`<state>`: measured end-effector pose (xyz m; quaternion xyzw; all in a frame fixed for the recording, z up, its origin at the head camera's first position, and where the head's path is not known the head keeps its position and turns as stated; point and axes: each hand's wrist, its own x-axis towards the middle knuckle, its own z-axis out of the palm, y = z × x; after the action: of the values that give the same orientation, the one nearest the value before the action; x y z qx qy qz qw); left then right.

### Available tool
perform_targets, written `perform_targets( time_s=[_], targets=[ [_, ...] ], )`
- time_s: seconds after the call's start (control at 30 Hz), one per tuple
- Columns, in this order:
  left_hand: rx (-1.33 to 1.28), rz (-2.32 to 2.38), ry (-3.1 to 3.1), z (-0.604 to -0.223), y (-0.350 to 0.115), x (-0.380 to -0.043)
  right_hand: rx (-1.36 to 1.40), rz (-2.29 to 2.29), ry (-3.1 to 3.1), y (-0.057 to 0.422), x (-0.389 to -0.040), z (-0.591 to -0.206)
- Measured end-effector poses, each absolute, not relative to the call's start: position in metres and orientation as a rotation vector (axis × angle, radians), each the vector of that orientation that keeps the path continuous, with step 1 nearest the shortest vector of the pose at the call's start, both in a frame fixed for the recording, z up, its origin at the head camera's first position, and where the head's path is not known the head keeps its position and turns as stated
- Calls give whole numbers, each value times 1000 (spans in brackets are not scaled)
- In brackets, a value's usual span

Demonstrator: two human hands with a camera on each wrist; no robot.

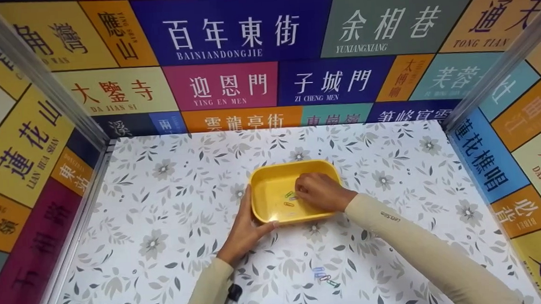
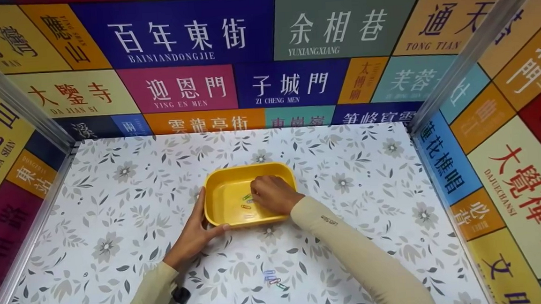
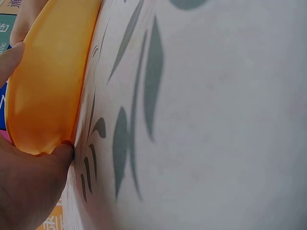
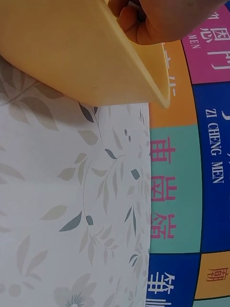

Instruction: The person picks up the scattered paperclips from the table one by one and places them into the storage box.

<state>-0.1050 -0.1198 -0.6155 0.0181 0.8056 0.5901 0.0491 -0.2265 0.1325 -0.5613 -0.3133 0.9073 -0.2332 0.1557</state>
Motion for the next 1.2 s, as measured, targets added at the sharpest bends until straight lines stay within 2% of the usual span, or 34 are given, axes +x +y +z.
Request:
perform_targets(
  time_s=[1.2],
  targets=[
    [52,1808,2458,-617,-120,-105,-802,-680,2650,127,-240,-571]
  ],
)
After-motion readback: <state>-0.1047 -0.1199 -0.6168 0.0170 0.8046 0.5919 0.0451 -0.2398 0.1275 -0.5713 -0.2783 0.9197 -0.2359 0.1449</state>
